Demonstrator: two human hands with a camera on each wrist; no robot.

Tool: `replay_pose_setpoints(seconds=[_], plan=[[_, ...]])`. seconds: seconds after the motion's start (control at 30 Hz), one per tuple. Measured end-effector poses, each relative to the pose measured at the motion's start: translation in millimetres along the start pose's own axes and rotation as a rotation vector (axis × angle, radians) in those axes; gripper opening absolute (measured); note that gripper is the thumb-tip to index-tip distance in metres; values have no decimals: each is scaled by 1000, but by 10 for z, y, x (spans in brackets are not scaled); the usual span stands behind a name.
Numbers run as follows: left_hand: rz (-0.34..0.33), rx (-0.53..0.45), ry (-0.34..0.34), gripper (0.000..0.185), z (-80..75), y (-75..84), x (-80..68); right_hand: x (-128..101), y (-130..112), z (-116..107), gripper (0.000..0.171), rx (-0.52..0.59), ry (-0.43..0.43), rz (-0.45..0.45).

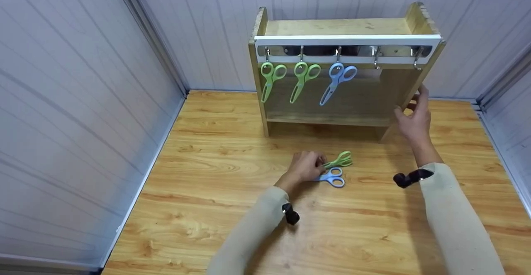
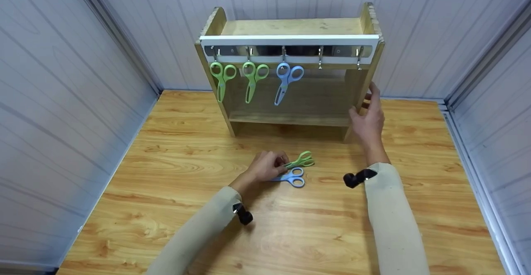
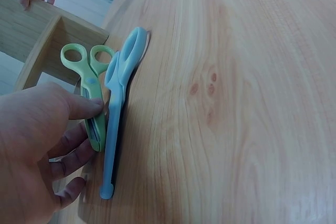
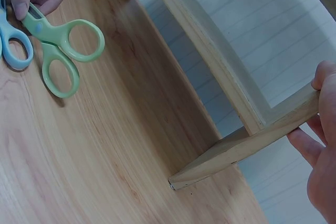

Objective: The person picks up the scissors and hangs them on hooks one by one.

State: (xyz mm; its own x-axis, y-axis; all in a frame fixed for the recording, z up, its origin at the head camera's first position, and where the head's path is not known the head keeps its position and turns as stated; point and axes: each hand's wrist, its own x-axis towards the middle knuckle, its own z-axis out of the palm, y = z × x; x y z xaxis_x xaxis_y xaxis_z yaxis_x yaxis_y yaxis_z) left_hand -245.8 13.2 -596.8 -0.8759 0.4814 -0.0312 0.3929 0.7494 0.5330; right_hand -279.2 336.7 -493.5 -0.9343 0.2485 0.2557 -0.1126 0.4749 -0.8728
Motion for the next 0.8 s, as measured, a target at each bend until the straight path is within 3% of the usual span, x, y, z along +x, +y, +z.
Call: replay_pose_setpoints(seconds=[0.2,0.33,0.5,0.63,0.8], plan=[[26,-17,24,6,249,-241,154,-3,-1,2,84,-10,11,2],[30,6,38,11,272,-271,170,12,20,21,84,-9,27,-6],[10,-8,20,14,59,-86,46,18,29,22,84,-5,24,-6],[5,7,40,12,-24,4,-29,8,12,9,84,-4,4,6],[-32,-43,9,13,-210,152,-125,6,0,2,83,-8,1,1]])
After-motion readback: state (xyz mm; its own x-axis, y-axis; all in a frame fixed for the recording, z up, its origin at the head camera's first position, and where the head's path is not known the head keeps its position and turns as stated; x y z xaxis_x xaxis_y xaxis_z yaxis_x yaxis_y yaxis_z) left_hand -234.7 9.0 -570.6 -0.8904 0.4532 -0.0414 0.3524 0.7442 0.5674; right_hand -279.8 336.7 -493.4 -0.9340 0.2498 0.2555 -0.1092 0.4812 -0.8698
